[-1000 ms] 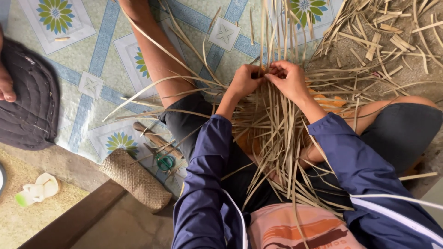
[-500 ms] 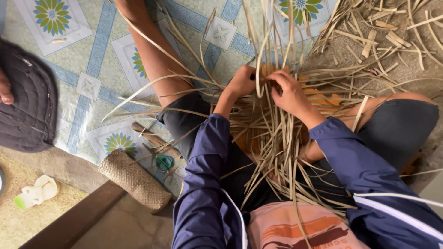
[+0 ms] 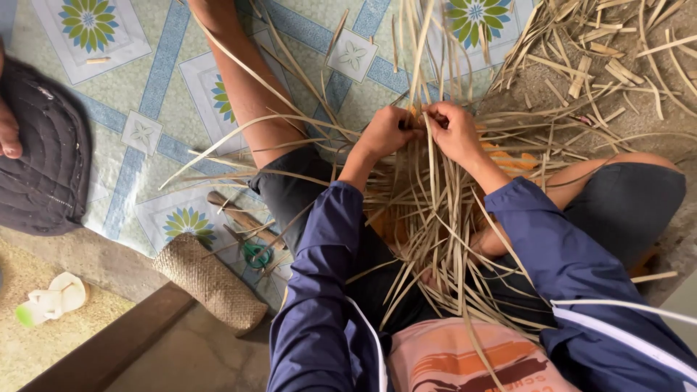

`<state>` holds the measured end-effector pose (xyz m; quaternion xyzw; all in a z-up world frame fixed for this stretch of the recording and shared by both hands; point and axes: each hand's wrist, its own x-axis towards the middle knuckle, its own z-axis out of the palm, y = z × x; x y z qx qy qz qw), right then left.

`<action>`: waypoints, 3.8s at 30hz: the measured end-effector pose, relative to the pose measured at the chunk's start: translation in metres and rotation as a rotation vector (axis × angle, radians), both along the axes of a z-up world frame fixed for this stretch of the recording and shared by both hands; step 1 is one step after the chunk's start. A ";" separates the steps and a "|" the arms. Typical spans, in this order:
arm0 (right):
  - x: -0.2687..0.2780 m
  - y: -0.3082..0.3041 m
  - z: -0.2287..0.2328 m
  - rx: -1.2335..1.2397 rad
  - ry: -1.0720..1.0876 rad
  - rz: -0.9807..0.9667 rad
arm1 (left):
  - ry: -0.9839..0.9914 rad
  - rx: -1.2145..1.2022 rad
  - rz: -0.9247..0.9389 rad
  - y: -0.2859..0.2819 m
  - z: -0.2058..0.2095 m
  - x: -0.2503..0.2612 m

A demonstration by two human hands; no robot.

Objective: Weaving dried leaf strips into a mat or craft object while sitting on the floor.

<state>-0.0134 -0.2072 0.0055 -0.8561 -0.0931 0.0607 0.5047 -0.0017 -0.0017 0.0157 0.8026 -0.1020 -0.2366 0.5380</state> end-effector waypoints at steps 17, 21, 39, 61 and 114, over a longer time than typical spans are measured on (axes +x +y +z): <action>-0.031 -0.010 0.054 -0.243 -0.288 0.315 | 0.101 0.041 0.061 -0.012 -0.031 -0.005; -0.027 -0.012 0.055 -0.155 -0.123 0.264 | 0.127 0.136 0.044 -0.014 -0.032 -0.005; -0.012 -0.004 0.023 -0.009 -0.002 0.017 | 0.056 0.093 -0.007 -0.010 0.011 -0.004; -0.031 -0.018 0.037 -0.135 -0.141 0.205 | 0.133 0.111 0.044 -0.017 -0.020 -0.008; -0.010 0.008 0.098 0.266 -0.300 0.090 | 0.141 -0.303 0.194 -0.011 0.020 -0.001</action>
